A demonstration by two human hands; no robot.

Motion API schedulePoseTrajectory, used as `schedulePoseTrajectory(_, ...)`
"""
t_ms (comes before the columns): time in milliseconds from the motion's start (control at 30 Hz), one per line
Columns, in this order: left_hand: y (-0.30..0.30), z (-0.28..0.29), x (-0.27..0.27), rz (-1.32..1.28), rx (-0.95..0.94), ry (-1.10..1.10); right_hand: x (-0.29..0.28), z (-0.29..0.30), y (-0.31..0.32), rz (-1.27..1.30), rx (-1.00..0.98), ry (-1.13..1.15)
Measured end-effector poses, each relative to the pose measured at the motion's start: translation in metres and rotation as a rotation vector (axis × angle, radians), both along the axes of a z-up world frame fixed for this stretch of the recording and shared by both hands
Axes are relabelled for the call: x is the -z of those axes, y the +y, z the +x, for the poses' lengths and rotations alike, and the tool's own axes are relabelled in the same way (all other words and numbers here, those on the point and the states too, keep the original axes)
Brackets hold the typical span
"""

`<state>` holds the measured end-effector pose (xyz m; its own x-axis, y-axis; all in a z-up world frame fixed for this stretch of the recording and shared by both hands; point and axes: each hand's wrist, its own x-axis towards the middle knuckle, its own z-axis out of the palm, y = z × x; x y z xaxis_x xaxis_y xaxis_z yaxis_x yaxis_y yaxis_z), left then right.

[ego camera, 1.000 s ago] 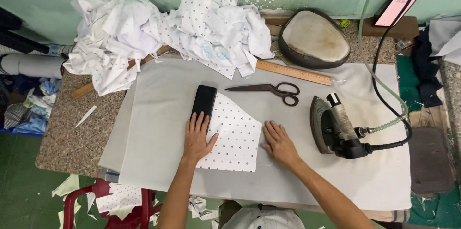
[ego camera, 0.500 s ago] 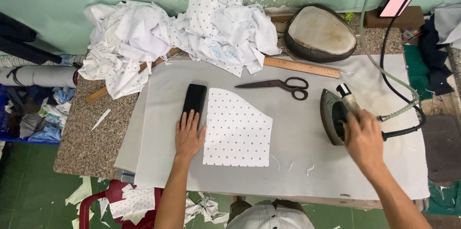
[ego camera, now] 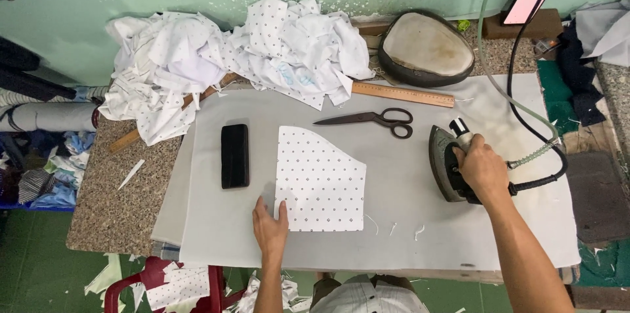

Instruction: The person is preparing fabric pieces by cutting them with scissors and ironing them flat on a workstation.

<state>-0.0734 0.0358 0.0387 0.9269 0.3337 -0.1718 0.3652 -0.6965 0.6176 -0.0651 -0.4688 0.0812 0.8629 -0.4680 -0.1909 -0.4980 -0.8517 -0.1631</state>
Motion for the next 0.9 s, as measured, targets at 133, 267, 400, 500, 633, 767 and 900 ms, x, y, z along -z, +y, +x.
schedulePoseTrajectory(133,0.004,-0.02,0.005,-0.077,-0.165,0.196,-0.003,-0.005,0.007,-0.006,0.011,0.01)
schedulePoseTrajectory(267,0.016,-0.033,0.024,-0.091,-0.119,0.201,-0.003,-0.009,0.009,-0.019,-0.001,0.001)
schedulePoseTrajectory(400,-0.007,-0.044,0.029,0.117,0.065,-0.473,-0.01,-0.006,0.011,-0.004,0.02,0.047)
schedulePoseTrajectory(500,-0.047,-0.042,0.011,0.221,0.198,-0.762,-0.009,-0.008,0.013,-0.021,0.01,0.007)
schedulePoseTrajectory(633,-0.089,-0.045,0.022,0.3,0.419,-0.872,-0.01,-0.009,0.013,-0.01,0.017,0.008)
schedulePoseTrajectory(767,-0.117,-0.061,-0.004,0.127,0.707,-0.767,-0.021,-0.011,0.018,0.022,0.019,0.005)
schedulePoseTrajectory(900,-0.116,-0.06,0.009,-0.45,0.504,-0.435,-0.023,-0.008,0.019,0.027,0.038,0.029)
